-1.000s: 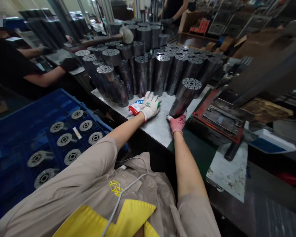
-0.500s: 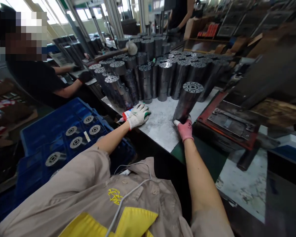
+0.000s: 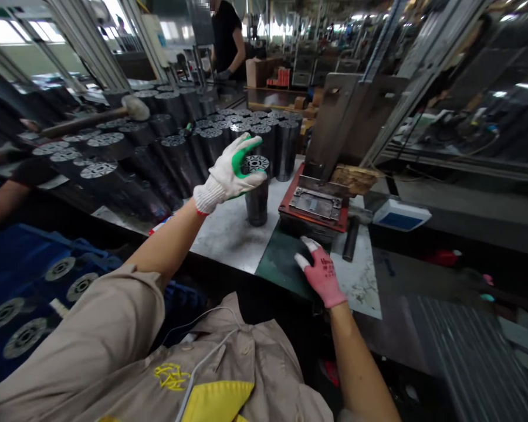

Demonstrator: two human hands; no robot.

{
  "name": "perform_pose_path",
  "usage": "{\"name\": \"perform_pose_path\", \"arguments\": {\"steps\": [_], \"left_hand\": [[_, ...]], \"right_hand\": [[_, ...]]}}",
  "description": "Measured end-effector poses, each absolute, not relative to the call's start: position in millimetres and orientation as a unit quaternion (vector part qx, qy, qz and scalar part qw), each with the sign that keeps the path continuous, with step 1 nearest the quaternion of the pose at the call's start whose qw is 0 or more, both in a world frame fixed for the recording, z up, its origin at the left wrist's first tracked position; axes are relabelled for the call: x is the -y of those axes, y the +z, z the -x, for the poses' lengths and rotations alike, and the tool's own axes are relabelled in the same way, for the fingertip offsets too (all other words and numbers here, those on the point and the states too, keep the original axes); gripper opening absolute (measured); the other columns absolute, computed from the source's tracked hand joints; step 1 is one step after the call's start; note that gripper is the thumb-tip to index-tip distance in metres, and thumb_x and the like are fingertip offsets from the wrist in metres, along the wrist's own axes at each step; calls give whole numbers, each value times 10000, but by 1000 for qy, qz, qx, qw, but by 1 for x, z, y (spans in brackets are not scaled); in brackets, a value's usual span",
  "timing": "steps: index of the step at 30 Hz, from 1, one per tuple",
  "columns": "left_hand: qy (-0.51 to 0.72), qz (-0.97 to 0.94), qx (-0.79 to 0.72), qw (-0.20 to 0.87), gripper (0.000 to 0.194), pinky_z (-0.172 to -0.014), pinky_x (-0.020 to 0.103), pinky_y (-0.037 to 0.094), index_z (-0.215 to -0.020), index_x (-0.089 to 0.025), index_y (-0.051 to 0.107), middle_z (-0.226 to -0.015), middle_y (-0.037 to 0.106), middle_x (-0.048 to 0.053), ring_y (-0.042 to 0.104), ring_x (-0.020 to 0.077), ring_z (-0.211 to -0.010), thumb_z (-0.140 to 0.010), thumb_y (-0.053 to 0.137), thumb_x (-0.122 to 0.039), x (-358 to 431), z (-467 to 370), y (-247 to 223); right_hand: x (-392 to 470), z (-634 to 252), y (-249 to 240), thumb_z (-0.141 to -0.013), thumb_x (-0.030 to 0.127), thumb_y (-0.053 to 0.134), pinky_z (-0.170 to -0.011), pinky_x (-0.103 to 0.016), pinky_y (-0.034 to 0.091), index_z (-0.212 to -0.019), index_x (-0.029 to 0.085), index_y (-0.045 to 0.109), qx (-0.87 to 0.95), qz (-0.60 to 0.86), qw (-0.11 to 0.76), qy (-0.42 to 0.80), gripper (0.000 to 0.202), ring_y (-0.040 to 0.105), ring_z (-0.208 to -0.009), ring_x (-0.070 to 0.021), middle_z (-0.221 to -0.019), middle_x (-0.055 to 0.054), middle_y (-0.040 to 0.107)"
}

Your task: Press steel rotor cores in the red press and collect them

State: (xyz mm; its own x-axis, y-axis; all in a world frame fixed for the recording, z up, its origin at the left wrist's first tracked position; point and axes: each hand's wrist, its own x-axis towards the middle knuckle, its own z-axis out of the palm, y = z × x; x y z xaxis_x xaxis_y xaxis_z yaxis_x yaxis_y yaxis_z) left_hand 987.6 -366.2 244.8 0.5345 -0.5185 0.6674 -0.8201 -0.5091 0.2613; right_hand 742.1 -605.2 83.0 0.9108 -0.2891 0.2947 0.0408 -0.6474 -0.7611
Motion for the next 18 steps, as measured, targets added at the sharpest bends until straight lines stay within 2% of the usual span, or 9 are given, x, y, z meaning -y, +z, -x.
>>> {"name": "perform_pose_path", "arguments": {"steps": [3, 5, 6, 8, 11, 15, 18], "left_hand": [[191, -869, 377, 257, 739, -1164, 600, 496, -1429, -172, 650, -1333, 712, 110, 674, 375, -1302, -846, 776, -608, 393, -1003, 252], [174, -881, 352, 265, 630, -1077, 521, 585, -1351, -146, 707, -1174, 768, 106, 752, 325, -1118, -817, 807, -467, 400, -1002, 252], [197, -873, 352, 274, 611, -1076, 509, 589, -1338, -144, 712, -1162, 772, 106, 753, 312, -1098, -808, 807, -434, 399, -996, 251], [284, -826, 387, 294, 626, -1174, 534, 519, -1342, -150, 697, -1215, 759, 119, 721, 312, -1163, -811, 803, -464, 395, -977, 250], [352, -743, 472, 320, 728, -1288, 546, 391, -1424, -160, 620, -1339, 711, 145, 663, 308, -1282, -875, 729, -626, 388, -932, 241], [241, -728, 551, 329, 819, -1305, 537, 364, -1512, -199, 553, -1428, 661, 148, 612, 310, -1371, -907, 651, -742, 400, -879, 191], [125, -767, 551, 305, 794, -1302, 551, 357, -1497, -211, 587, -1447, 640, 157, 585, 331, -1403, -885, 714, -700, 418, -866, 131]], "right_hand": [[629, -727, 59, -834, 533, 582, -1156, -635, 483, -1260, 220, 755, -150, 892, 361, -227, 556, 666, -1254, -374, -1255, -179, 735], [634, -725, 42, -852, 539, 536, -1122, -645, 496, -1228, 209, 764, -173, 897, 326, -241, 550, 676, -1202, -381, -1186, -188, 736], [634, -726, 35, -866, 535, 517, -1113, -640, 499, -1217, 196, 768, -174, 901, 310, -249, 548, 676, -1188, -378, -1169, -189, 735], [634, -728, 25, -894, 523, 500, -1111, -614, 504, -1214, 166, 768, -160, 907, 288, -262, 549, 670, -1189, -369, -1175, -190, 733], [635, -730, 17, -914, 515, 510, -1100, -580, 518, -1227, 142, 763, -139, 909, 273, -281, 549, 676, -1167, -353, -1186, -188, 740], [635, -728, 21, -930, 469, 502, -1075, -571, 531, -1232, 152, 767, -127, 916, 252, -286, 512, 684, -1130, -347, -1182, -188, 747], [630, -724, 29, -939, 440, 502, -1089, -568, 521, -1258, 139, 761, -135, 919, 246, -278, 509, 678, -1156, -353, -1190, -204, 741]]}}
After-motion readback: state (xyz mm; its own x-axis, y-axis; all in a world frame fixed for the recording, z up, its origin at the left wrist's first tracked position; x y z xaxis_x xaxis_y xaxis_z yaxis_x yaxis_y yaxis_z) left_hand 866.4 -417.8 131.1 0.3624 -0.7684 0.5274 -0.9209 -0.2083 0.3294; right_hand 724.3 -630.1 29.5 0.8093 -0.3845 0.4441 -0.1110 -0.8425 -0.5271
